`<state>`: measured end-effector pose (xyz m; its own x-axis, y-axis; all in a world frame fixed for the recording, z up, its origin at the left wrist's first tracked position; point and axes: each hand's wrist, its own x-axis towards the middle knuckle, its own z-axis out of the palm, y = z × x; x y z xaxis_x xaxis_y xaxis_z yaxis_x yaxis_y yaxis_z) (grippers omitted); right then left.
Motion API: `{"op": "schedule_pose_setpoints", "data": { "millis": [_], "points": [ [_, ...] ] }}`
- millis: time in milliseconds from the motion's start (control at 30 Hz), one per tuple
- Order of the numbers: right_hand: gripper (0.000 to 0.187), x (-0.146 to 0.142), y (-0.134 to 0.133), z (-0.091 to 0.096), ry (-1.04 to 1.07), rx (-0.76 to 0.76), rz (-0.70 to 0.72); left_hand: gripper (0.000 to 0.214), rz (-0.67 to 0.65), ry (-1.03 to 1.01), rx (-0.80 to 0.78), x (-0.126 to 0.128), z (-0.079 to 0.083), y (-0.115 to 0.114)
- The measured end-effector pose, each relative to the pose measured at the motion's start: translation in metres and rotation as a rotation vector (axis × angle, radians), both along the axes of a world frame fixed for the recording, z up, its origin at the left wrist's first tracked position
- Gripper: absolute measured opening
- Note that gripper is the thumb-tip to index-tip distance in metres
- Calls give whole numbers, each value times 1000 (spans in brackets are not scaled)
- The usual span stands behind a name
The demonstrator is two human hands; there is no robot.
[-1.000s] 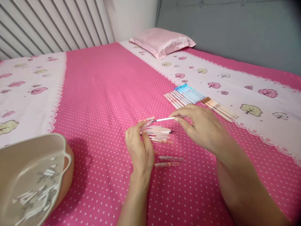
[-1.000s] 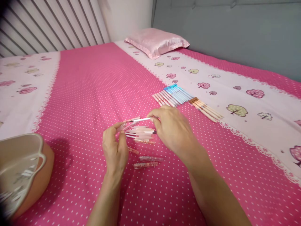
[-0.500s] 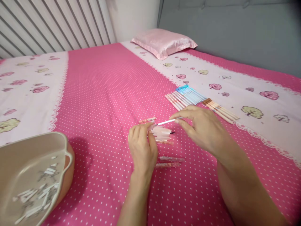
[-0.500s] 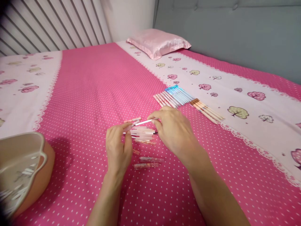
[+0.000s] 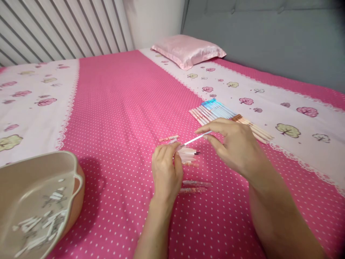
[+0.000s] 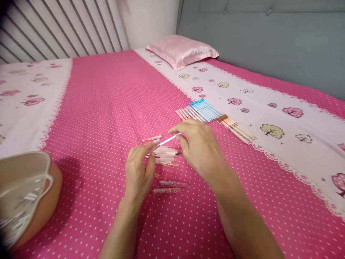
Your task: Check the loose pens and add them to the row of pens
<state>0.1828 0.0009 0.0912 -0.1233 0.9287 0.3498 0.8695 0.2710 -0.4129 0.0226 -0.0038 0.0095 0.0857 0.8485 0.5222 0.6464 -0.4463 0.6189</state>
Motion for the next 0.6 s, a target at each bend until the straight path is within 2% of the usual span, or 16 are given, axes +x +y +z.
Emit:
{"op": "schedule_pose_setpoints", "data": {
  "millis": [200,367,500,600],
  "points": [
    [28,-3,-2,2,18,-56,55,29,-13,-7,-1,0,0,-1],
    [29,-3,0,-2,32,-38,63,30,-40,-31,-22,2,1,-1],
    [35,-8,1,-8,61,-50,81,29,-88,-27,-41,5,2,-3],
    [42,-13,-1,-14,80,-108,153,29,-115,-71,-62,7,2,-5]
  ]
}}
